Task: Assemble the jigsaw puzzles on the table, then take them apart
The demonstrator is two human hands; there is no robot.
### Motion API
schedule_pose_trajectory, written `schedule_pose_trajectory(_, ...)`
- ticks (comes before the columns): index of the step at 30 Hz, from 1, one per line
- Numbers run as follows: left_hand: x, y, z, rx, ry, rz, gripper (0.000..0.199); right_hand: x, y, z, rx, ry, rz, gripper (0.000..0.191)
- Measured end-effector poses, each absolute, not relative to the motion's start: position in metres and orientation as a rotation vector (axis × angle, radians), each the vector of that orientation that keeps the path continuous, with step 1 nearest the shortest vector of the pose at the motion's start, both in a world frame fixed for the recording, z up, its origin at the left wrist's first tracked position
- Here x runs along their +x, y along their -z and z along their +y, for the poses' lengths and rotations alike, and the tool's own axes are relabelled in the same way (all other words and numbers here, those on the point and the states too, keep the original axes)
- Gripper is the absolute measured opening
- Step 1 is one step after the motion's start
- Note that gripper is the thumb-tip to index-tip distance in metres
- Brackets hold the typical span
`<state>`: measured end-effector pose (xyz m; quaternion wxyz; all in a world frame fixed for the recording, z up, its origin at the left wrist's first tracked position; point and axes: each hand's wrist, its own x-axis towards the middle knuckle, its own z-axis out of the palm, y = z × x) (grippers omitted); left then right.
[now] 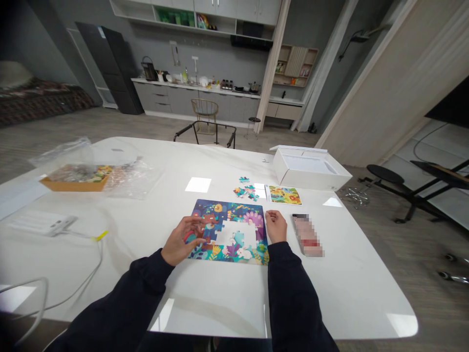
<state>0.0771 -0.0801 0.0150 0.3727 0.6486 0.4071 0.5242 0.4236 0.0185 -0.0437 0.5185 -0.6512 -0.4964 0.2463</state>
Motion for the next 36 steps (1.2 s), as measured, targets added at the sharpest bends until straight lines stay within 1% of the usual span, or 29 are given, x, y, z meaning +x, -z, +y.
schedule_pose_trajectory(5, 0.0732, -0.0142, -0.079, 1.762, -1.233, 1.103, 0.041, 0.424, 0.0445, 0.019, -1.563, -0.595, -1.203, 0.036)
schedule_pose_trajectory(11, 0.0735, -0.0083, -0.0763, 2.129, -1.018, 1.024, 0.015, 0.4235, 0.0459, 0.0192, -1.57, -0.611, -1.207, 0.033)
schedule_pose_trajectory(17, 0.0766, -0.0075, -0.0771, 2.255, -0.963, 1.075, 0.02, 0.4232, 0.0464, 0.0188, -1.578, -0.625, -1.214, 0.027)
schedule_pose_trajectory(20, 0.0766, -0.0076, -0.0772, 2.253, -0.956, 1.091, 0.02, 0.4235, 0.0467, 0.0188, -1.58, -0.631, -1.216, 0.027)
schedule_pose_trajectory(28, 0.0761, -0.0068, -0.0768, 2.268, -0.898, 1.115, 0.012, 0.4224, 0.0458, 0.0185, -1.583, -0.634, -1.212, 0.028)
schedule_pose_trajectory(36, 0.0766, -0.0103, -0.0772, 2.243, -0.977, 1.096, 0.024, 0.4198, 0.0404, 0.0164, -1.588, -0.637, -1.202, 0.027)
